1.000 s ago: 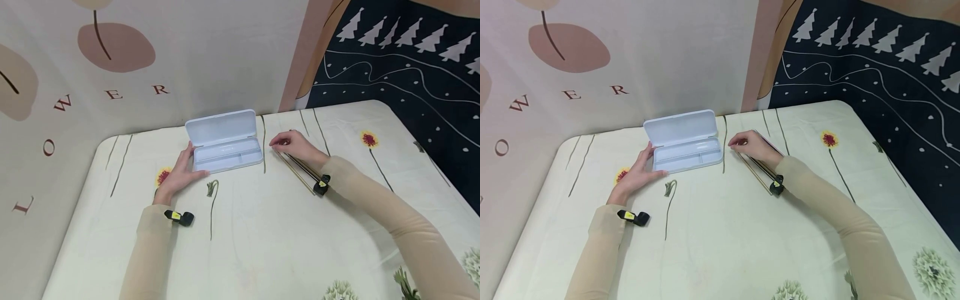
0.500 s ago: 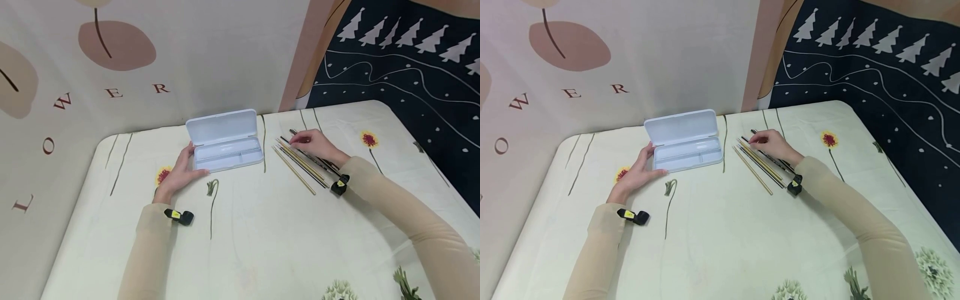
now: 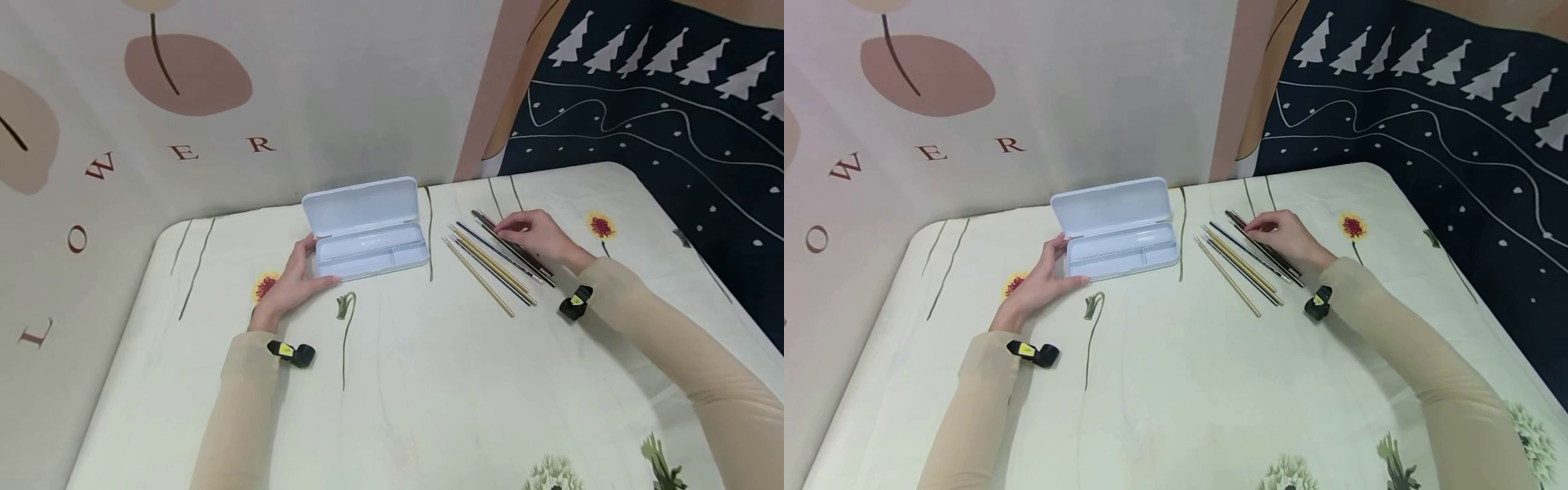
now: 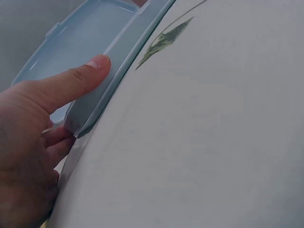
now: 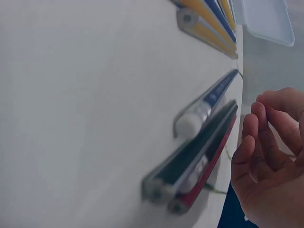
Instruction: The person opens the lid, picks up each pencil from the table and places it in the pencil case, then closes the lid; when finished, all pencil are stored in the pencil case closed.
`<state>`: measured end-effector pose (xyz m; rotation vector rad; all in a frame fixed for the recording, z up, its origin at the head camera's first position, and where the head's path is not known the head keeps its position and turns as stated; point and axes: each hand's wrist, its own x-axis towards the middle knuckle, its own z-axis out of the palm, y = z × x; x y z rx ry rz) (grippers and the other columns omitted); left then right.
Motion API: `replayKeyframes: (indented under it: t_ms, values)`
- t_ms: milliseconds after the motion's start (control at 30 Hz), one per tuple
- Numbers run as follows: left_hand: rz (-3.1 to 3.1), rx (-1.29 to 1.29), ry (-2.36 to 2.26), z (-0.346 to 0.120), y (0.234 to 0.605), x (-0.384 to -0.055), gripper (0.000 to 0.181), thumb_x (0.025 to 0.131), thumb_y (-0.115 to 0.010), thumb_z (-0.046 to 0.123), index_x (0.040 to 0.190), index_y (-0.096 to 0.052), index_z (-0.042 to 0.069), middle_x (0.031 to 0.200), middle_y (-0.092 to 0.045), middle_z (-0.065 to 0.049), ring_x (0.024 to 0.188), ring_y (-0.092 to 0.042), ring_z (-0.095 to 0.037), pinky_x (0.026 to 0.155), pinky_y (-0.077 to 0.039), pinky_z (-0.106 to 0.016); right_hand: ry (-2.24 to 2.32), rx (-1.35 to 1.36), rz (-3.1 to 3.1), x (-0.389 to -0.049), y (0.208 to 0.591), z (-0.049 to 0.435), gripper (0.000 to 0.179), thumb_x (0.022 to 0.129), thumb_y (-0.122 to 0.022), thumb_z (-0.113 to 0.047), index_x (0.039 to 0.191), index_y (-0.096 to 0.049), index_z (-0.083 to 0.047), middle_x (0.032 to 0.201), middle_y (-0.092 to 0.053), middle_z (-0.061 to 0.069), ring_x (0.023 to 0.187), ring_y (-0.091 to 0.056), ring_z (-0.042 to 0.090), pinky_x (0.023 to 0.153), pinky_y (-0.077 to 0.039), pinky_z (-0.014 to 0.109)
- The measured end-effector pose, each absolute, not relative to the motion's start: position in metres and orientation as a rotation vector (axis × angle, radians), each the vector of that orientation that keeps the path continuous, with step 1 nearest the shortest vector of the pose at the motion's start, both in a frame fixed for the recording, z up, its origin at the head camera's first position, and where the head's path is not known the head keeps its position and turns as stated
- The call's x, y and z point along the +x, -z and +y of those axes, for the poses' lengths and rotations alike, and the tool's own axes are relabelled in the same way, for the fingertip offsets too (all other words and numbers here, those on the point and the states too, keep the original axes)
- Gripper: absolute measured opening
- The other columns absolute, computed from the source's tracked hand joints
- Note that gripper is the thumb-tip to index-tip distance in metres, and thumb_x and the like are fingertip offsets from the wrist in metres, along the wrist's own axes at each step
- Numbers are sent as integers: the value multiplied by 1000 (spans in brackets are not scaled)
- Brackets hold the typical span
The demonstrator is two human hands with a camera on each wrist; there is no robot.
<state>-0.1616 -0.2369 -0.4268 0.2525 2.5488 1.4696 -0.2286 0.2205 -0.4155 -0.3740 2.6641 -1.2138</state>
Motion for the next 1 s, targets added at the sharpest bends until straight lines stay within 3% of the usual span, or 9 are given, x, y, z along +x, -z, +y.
replayKeyframes:
  t_ms: [200, 400, 633, 900, 1000]
  values:
    - [2558, 258, -1474, -244, 442, -167, 104, 83, -78, 18, 153, -4, 2, 154, -19, -20, 144, -11, -29, 116, -7, -46, 1187, -309, 2667, -225, 416, 230, 22, 95, -62, -13, 112, -69, -1, 109, -65, 14, 94, -54, 26, 76, -45, 26]
    - [2559, 235, -1456, -241, 437, -165, 103, 83, -77, 15, 153, -2, 0, 155, -18, -21, 144, -9, -29, 116, -6, -45, 1169, -256, 2652, -223, 417, 238, 23, 95, -61, -13, 111, -69, 1, 109, -64, 16, 97, -55, 27, 82, -43, 34]
    - [2554, 249, -1441, -229, 406, -150, 96, 85, -72, 4, 149, -2, -10, 152, -14, -31, 143, -6, -38, 115, -5, -51, 1173, -274, 2662, -219, 419, 244, 24, 95, -62, -12, 111, -68, 5, 110, -65, 21, 99, -57, 28, 83, -44, 30]
    - [2593, 273, -1405, -245, 442, -167, 106, 84, -77, 21, 153, 0, 1, 156, -13, -22, 145, -6, -31, 116, -7, -49, 1152, -261, 2672, -215, 420, 243, 24, 95, -60, -8, 112, -66, 7, 106, -64, 22, 94, -56, 27, 75, -44, 22]
    - [2595, 265, -1399, -244, 442, -168, 106, 83, -78, 20, 154, 0, 2, 156, -13, -22, 144, -7, -31, 116, -8, -49, 1148, -230, 2689, -216, 421, 240, 24, 94, -60, -8, 111, -66, 7, 103, -64, 21, 92, -55, 27, 75, -43, 25]
